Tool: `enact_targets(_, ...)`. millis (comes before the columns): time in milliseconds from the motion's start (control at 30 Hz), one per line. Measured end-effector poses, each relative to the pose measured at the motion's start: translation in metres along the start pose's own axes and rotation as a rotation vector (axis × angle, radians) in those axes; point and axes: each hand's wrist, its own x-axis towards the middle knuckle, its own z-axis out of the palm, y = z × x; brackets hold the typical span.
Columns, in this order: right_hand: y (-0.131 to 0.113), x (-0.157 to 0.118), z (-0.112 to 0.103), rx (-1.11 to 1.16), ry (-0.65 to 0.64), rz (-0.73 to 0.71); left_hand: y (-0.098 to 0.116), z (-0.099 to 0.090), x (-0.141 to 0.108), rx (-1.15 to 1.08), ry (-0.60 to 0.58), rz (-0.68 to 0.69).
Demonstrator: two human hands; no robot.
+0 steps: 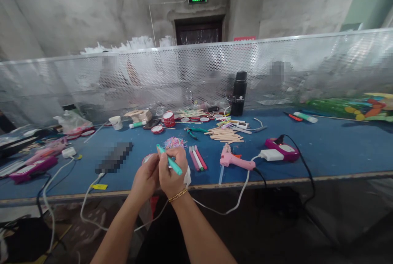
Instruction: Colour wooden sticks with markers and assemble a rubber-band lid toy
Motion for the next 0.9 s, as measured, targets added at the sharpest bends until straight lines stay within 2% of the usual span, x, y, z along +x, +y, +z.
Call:
enact_targets(500, 0.0008, -0.0003, -0.0004, -0.003, 0.02, 0.005, 0.0022, -0.0005, -0.0005, 0.002, 0.004, -0.009)
enact_targets(900, -0.002, 0.0002, -0.0008, -0.006, -0.024, -0.022, -0.0008, 0.0006, -0.0004, -0.01, 0.008, 0.004)
